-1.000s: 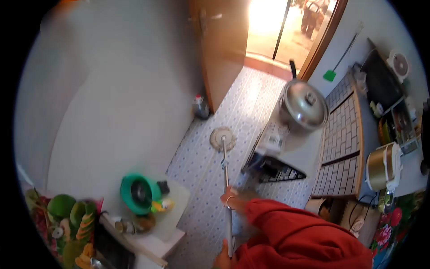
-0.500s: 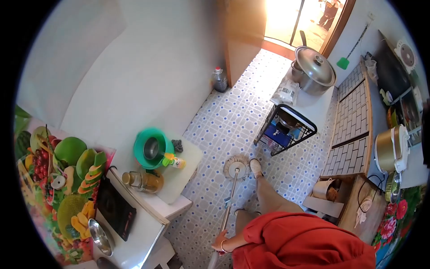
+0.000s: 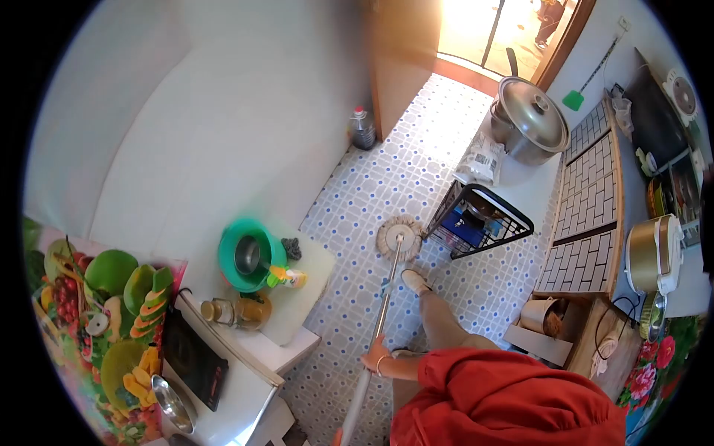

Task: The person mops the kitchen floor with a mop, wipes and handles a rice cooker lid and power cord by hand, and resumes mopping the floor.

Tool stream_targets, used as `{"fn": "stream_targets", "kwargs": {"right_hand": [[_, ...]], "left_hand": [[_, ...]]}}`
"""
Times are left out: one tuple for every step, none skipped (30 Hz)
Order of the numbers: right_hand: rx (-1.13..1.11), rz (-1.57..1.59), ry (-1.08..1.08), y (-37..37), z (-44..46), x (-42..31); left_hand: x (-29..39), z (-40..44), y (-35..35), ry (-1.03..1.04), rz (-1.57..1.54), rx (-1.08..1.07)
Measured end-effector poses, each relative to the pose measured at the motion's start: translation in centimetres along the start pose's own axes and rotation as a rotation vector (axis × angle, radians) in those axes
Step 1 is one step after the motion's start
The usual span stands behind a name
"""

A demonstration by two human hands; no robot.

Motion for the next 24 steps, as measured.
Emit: {"fn": "stream_targets", "kwargs": {"right_hand": [[0.013,0.014,-0.004,-1.7,1.2,-1.4],[0.02,0.015,0.005,-3.5,2.5,-2.7],[0.026,0.014,0.015,-5.5,3.6,-4.1],[0.068,0.002,-0.007,-7.3,5.3,-5.3],[0.109,-0.011,-0.027,-9.2,6.7,-6.4],[0.13,-0.009,-0.018,-11.1,8.1,-7.6],[0.152,-0.007,-0.011,-13.2,9.0,-9.2],[0.175,0.008,-0.017,-14.8,11.3,-10.4],[0.196,0.021,-0.02,-16.2,13.4,-11.3],[0.243,0.03,-0.008,-18.4,13.5,-13.1],[0.291,0.034,0.004,-20.8,13.2,-14.9],[0.38,0.059,-0.003,-21.7,16.6,-15.3],[0.471,0.078,-0.016,-22.7,20.2,-15.5],[0.322,0.271,-0.032,-24.7,21.1,-16.2],[0.277,0.401,-0.014,-26.3,21.1,-17.4],[0.236,0.533,0.005,-28.0,21.0,-18.6],[0.304,0.604,0.052,-29.0,19.8,-19.5],[0.298,0.59,0.05,-29.5,20.5,-19.8],[0.305,0.602,0.064,-30.0,20.9,-20.2],[0.314,0.613,0.077,-30.1,21.2,-20.3],[0.311,0.593,0.067,-29.6,21.2,-20.0],[0.336,0.546,0.058,-29.0,19.8,-19.6],[0.361,0.502,0.049,-28.3,18.2,-18.9],[0.349,0.366,0.106,-27.2,16.4,-18.1]], "left_hand": [[1.9,2.4,-1.5,0.027,0.008,-0.036],[3.9,4.8,-2.5,0.056,0.015,-0.074],[5.1,7.0,-3.0,0.058,0.022,-0.081],[6.4,9.2,-3.0,0.082,0.007,-0.092],[7.8,11.4,-3.2,0.106,-0.009,-0.107],[9.3,13.3,-3.7,0.104,-0.004,-0.121],[11.0,15.5,-4.4,0.182,-0.004,-0.061],[12.8,17.7,-5.3,0.261,-0.006,0.0],[14.5,20.0,-6.3,0.291,-0.014,-0.049],[16.3,22.2,-7.3,0.318,-0.024,-0.101],[17.8,24.2,-7.9,0.348,-0.037,-0.079],[19.3,26.1,-8.2,0.374,-0.054,-0.054],[20.8,27.8,-8.4,0.385,-0.058,-0.056],[22.2,29.4,-8.5,0.395,-0.065,-0.055],[23.4,30.9,-8.2,0.399,-0.072,-0.057],[24.5,32.0,-8.0,0.402,-0.076,-0.061],[25.5,32.7,-8.2,0.389,-0.084,-0.059],[26.5,33.3,-8.4,0.365,-0.099,-0.07],[26.8,33.5,-8.4,0.343,-0.114,-0.075],[26.7,33.1,-8.1,0.333,-0.126,-0.065],[26.5,32.3,-7.8,0.339,-0.114,-0.082],[26.2,31.5,-7.5,0.345,-0.103,-0.098],[25.7,30.2,-7.1,0.334,-0.115,-0.085],[25.0,28.4,-6.5,0.282,-0.146,-0.128]]}}
Point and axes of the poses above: each hand's wrist, its own z-axis towards the middle knuckle, its own y-axis out of the palm, x = y × z, the point moved 1 cm from there along z, towards the middle knuckle, and after that the axes turned 14 degrees about y, right-handed, at the moved point
